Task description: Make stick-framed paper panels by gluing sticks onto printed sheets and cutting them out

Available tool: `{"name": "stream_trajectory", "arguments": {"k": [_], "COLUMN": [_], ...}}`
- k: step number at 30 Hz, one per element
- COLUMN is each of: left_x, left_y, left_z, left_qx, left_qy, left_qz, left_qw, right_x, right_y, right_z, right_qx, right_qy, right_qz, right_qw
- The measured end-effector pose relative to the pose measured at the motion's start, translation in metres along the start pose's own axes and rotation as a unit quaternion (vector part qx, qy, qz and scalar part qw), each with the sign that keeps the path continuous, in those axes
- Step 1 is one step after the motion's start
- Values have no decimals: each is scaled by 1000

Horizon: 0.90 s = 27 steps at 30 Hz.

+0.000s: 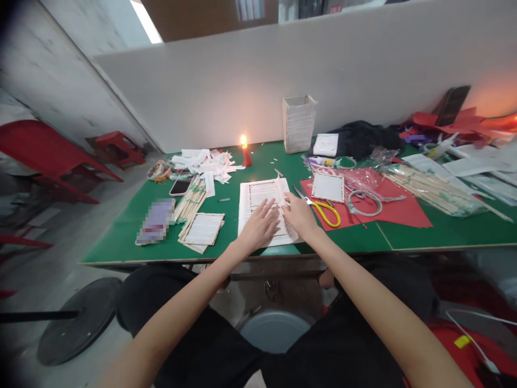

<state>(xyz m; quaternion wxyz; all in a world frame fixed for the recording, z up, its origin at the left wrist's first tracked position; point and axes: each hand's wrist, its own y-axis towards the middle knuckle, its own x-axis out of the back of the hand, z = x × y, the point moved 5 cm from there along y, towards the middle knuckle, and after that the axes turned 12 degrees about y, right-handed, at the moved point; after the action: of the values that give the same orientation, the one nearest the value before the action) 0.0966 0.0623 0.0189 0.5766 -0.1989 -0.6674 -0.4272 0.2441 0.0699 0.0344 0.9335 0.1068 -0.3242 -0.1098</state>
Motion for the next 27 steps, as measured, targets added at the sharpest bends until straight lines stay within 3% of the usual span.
{"name": "stream_trajectory", "arguments": {"k": [5,10,13,16,17,20,21,23,25,27], "left_x": [28,64,70,69,68,69,72,80,89,95], "left_y": [-32,-56,-61,-53,-49,-37,-34,-32,-35,-41], "left_z": [74,134,138,121,116,114,118,133,155,177], "left_qx": [137,229,265,257,257,300,317,348,382,425], "left_qy": [-4,-99,-179,-243,-286,-486,-529,-561,-545,-484], "left_qz": [-9,-26,-28,-17,-16,-15,-10,0,-3,-4], "left_qw": [991,968,947,935,923,821,787,751,746,765], "right_x": [0,1,9,14,10,-12,-23,-47,-63,-70], "right_y": [39,55,60,72,78,95,99,104,107,109], "right_z": [-10,-6,13,47,63,114,131,156,163,148], "right_qx": [-76,-82,-64,-38,-23,-7,6,13,37,56], "right_qy": [36,20,16,42,77,173,212,278,285,252], "right_qz": [-13,-12,-18,-13,15,92,122,209,242,216], "right_qw": [996,996,998,998,997,981,970,938,927,942]}}
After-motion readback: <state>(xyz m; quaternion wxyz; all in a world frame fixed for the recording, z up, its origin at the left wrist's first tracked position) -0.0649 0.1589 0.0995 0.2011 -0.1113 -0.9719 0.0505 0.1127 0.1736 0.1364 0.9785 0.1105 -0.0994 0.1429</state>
